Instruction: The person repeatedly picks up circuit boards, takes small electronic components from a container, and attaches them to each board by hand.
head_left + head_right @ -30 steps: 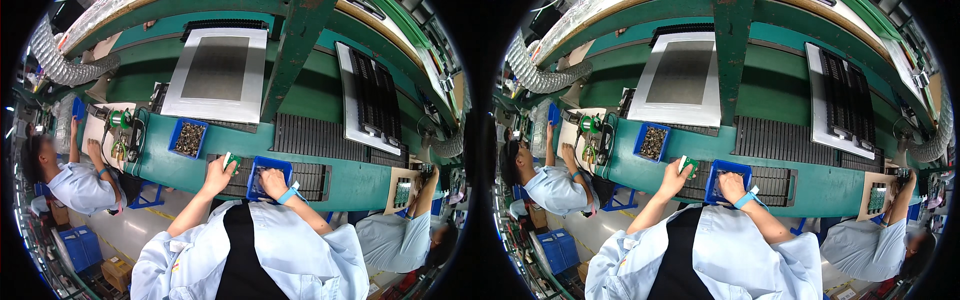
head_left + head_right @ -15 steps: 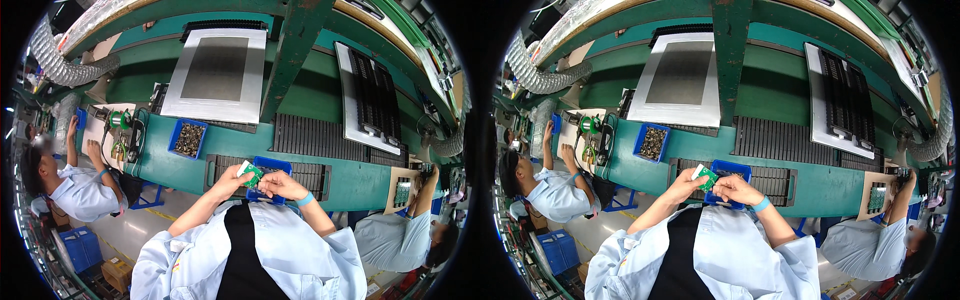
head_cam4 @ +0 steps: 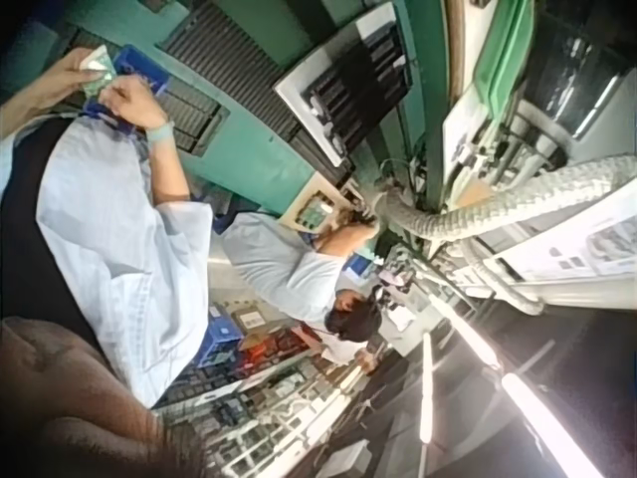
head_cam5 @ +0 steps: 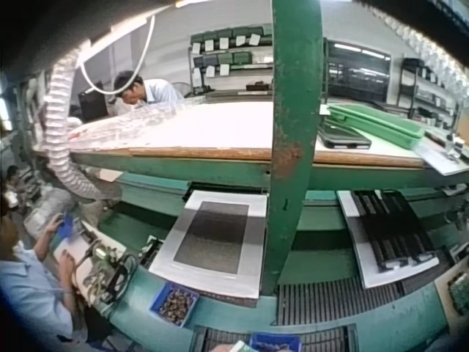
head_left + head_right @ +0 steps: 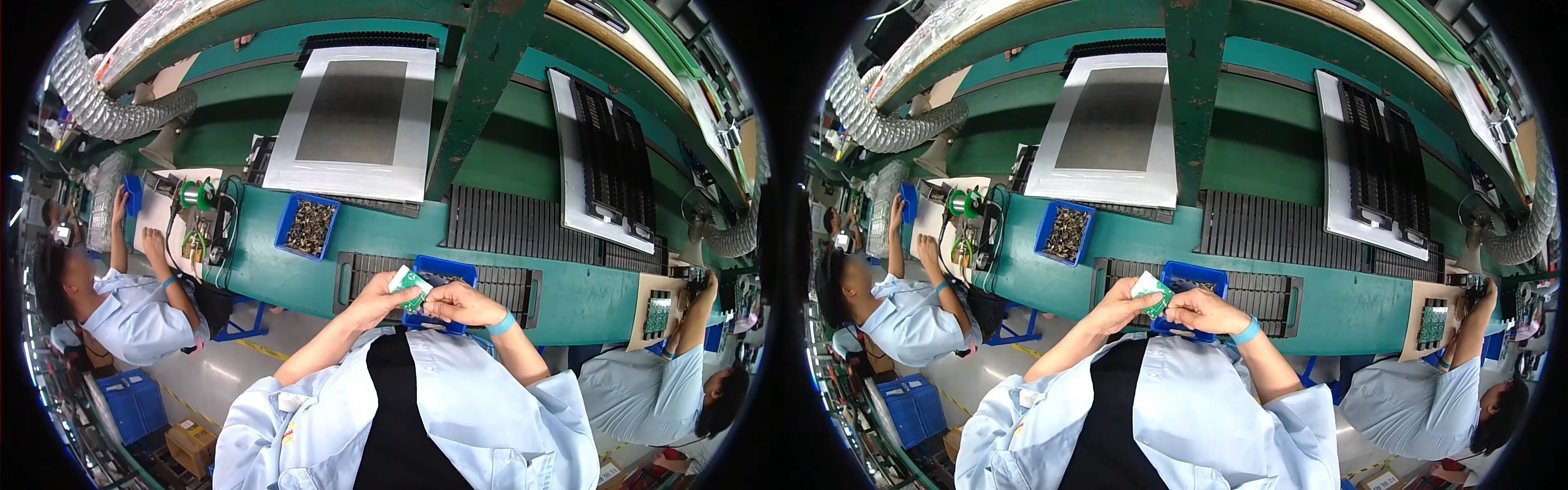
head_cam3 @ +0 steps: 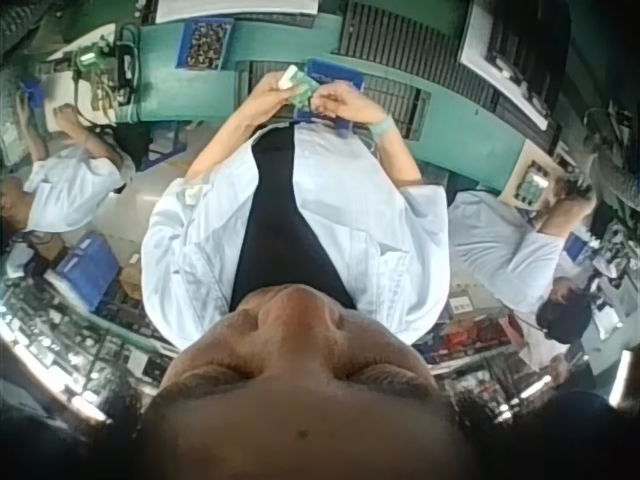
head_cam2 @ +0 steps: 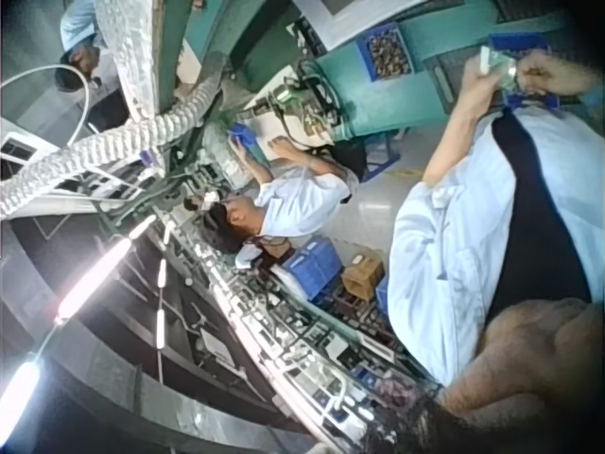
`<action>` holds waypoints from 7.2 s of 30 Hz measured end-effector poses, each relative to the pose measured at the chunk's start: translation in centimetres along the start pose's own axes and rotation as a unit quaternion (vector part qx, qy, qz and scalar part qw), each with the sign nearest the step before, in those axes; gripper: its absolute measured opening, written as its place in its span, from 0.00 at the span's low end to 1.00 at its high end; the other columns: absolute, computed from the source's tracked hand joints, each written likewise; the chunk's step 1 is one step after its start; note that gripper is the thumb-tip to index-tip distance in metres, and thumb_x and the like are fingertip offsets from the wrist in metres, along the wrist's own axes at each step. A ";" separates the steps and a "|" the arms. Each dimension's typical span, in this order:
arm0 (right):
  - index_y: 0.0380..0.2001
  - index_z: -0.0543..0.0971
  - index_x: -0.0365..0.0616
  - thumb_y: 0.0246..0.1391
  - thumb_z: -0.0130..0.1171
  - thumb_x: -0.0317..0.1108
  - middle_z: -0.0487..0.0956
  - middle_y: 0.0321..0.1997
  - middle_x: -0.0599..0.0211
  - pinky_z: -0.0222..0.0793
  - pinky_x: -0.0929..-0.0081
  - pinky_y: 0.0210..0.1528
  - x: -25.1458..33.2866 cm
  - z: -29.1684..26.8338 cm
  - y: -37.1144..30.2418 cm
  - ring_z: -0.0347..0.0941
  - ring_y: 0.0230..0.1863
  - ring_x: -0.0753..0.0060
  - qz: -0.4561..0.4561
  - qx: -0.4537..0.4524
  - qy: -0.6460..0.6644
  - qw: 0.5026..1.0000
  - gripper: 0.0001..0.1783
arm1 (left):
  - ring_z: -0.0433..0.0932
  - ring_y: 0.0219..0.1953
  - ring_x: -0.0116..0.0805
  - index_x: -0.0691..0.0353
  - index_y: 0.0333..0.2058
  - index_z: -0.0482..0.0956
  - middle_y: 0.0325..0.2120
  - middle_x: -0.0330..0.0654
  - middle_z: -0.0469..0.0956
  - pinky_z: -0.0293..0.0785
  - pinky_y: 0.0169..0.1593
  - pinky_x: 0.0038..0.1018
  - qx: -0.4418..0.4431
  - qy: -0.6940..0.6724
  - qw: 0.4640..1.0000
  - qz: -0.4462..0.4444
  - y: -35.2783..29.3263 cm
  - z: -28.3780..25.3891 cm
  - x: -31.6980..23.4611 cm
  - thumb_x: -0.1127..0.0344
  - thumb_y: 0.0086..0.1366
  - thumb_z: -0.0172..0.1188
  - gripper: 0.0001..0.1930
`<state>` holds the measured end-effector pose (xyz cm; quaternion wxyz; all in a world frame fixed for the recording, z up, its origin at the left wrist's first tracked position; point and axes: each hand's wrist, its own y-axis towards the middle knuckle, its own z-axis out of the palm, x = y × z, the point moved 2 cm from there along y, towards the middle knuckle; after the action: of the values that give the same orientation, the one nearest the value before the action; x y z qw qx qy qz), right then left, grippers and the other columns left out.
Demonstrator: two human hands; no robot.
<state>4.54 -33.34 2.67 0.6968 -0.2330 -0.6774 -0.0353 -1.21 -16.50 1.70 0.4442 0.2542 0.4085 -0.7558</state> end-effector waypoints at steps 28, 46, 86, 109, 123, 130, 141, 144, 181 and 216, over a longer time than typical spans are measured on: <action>0.21 0.75 0.37 0.45 0.55 0.22 0.71 0.15 0.72 0.58 0.88 0.18 1.9 0.8 -0.7 0.61 0.15 0.84 -0.020 -0.167 -0.042 0.985 0.02 | 0.72 0.22 0.22 0.68 0.26 0.74 0.22 0.40 0.75 0.67 0.28 0.14 -0.019 0.025 0.999 0.036 -0.1 0.3 0.1 0.79 0.51 0.58 0.03; 0.21 0.75 0.39 0.41 0.59 0.23 0.74 0.17 0.68 0.62 0.84 0.22 -2.2 1.2 1.6 0.66 0.16 0.79 -0.062 -0.153 0.201 0.966 0.02 | 0.72 0.21 0.27 0.68 0.28 0.73 0.21 0.43 0.74 0.69 0.27 0.17 0.036 -0.117 0.990 0.070 -0.2 -2.1 -0.4 0.78 0.50 0.58 0.05; 0.26 0.72 0.37 0.51 0.52 0.26 0.73 0.21 0.68 0.59 0.91 0.23 -0.3 3.3 0.8 0.63 0.20 0.85 -0.074 -0.376 0.234 0.893 0.04 | 0.73 0.32 0.25 0.68 0.37 0.69 0.30 0.42 0.74 0.70 0.37 0.17 -0.062 -0.104 0.989 0.086 0.2 1.8 -1.0 0.76 0.58 0.51 0.07; 0.25 0.69 0.42 0.52 0.53 0.29 0.70 0.22 0.70 0.55 0.89 0.22 -2.2 4.4 2.2 0.59 0.19 0.84 -0.042 -0.172 0.557 0.812 0.05 | 0.72 0.25 0.26 0.68 0.29 0.72 0.24 0.42 0.74 0.70 0.31 0.17 0.019 -0.139 0.990 0.022 0.4 0.8 -1.0 0.79 0.52 0.57 0.06; 0.13 0.70 0.39 0.42 0.54 0.29 0.71 0.15 0.59 0.60 0.75 0.18 -5.9 2.7 3.3 0.66 0.15 0.65 0.008 -0.226 -0.365 0.903 0.09 | 0.74 0.20 0.35 0.68 0.30 0.72 0.24 0.48 0.76 0.71 0.26 0.24 -0.414 0.194 0.881 0.123 -1.2 -16.2 -7.0 0.79 0.50 0.55 0.06; 0.15 0.68 0.38 0.39 0.51 0.28 0.71 0.16 0.56 0.61 0.64 0.19 -5.3 3.3 3.2 0.67 0.15 0.55 -0.021 -0.187 -0.542 0.819 0.07 | 0.72 0.19 0.50 0.71 0.30 0.70 0.20 0.51 0.73 0.67 0.27 0.38 -0.499 0.624 0.582 0.149 -1.1 -15.3 -5.9 0.72 0.55 0.50 0.07; 0.17 0.68 0.38 0.39 0.52 0.28 0.71 0.18 0.55 0.62 0.64 0.19 -5.4 2.2 1.8 0.66 0.15 0.54 -0.013 -0.292 -0.537 0.791 0.05 | 0.75 0.19 0.36 0.70 0.29 0.69 0.16 0.44 0.74 0.68 0.24 0.28 -0.331 0.451 0.815 0.153 0.0 -5.1 -3.5 0.72 0.57 0.48 0.06; 0.18 0.69 0.38 0.39 0.52 0.29 0.71 0.17 0.55 0.62 0.64 0.18 -5.4 2.1 1.9 0.66 0.14 0.53 0.002 -0.279 -0.519 0.808 0.06 | 0.76 0.20 0.35 0.70 0.30 0.69 0.17 0.44 0.74 0.69 0.24 0.27 -0.309 0.436 0.834 0.135 0.1 -4.8 -3.2 0.71 0.57 0.48 0.06; 0.27 0.75 0.34 0.49 0.52 0.23 0.73 0.22 0.70 0.59 0.92 0.23 -1.9 2.4 0.2 0.64 0.20 0.84 -0.024 -0.303 0.345 0.888 0.03 | 0.76 0.28 0.33 0.70 0.34 0.67 0.28 0.45 0.73 0.73 0.34 0.21 -0.078 -0.026 0.997 0.012 0.2 0.0 0.6 0.73 0.61 0.48 0.06; 0.22 0.73 0.40 0.47 0.53 0.25 0.74 0.25 0.65 0.61 0.84 0.22 -4.1 1.5 2.5 0.67 0.20 0.77 -0.018 -0.241 0.308 0.920 0.03 | 0.73 0.23 0.27 0.68 0.29 0.72 0.24 0.42 0.75 0.71 0.29 0.18 -0.127 -0.036 0.982 0.137 0.5 -4.1 -3.3 0.79 0.49 0.59 0.07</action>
<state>3.72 -31.68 -2.04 0.7930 -0.3589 -0.4050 -0.2799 0.85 -11.64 1.76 0.5868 0.2220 0.4459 -0.6384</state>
